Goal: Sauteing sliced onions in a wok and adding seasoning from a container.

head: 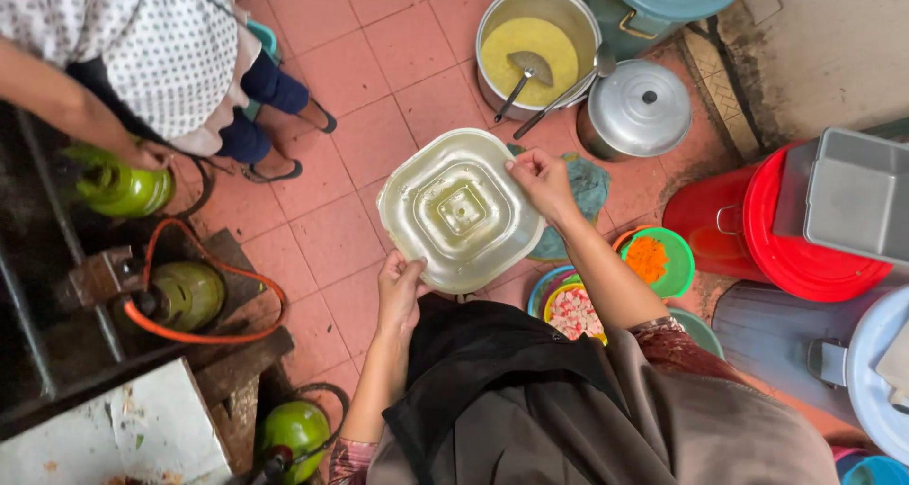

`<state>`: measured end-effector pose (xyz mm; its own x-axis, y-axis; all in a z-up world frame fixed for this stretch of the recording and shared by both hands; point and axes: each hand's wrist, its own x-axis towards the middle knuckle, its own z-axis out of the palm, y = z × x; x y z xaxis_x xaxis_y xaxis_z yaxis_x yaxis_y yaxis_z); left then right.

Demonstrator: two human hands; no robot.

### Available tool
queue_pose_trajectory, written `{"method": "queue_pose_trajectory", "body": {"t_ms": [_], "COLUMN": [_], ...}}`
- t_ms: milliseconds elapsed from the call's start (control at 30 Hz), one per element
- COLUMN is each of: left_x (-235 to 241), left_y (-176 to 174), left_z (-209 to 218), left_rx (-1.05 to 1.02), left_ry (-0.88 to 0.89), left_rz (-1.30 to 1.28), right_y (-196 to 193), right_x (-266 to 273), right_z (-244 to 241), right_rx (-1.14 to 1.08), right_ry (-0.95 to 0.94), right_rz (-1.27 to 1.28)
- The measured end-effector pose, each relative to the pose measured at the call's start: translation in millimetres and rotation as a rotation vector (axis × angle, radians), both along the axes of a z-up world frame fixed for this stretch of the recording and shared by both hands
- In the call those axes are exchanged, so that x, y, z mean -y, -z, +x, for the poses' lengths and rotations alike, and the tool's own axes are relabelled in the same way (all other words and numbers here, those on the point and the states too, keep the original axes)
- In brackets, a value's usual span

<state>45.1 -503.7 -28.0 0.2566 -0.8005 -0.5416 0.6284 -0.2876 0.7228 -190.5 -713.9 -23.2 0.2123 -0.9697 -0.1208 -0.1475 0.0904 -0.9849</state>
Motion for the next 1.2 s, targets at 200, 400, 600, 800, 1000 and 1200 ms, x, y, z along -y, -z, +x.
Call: {"method": "queue_pose_trajectory", "body": {"t_ms": [200, 400, 600, 800, 1000, 1200], "left_x": [128, 271, 413, 552, 695, 797], "left_y": [-12, -6, 27, 59, 31, 8], "left_z": [63, 135, 170, 157, 112, 99], "left_rx": [0.093, 0.119, 0.197, 0.309, 0.329, 0.311], "left_ry": [0.143, 0.287, 0.517, 0.798, 0.903, 0.904], "left_rz": [0.026, -0.028, -0.096, -0.132, -0.268, -0.135], "right_y": [11, 42, 10, 41, 49, 38], "right_x": [91, 200, 254, 282, 363, 409], "right_z": [37, 58, 48, 24, -1, -24], "right_rx": [0.018, -0.034, -0.044, 0.086, 0.17, 0.182], "right_ry": [0.091, 0.141, 0.095, 0.21, 0.427, 0.675], "right_rz": [0.043, 0.031, 0.4, 0.528, 0.425, 0.382]}}
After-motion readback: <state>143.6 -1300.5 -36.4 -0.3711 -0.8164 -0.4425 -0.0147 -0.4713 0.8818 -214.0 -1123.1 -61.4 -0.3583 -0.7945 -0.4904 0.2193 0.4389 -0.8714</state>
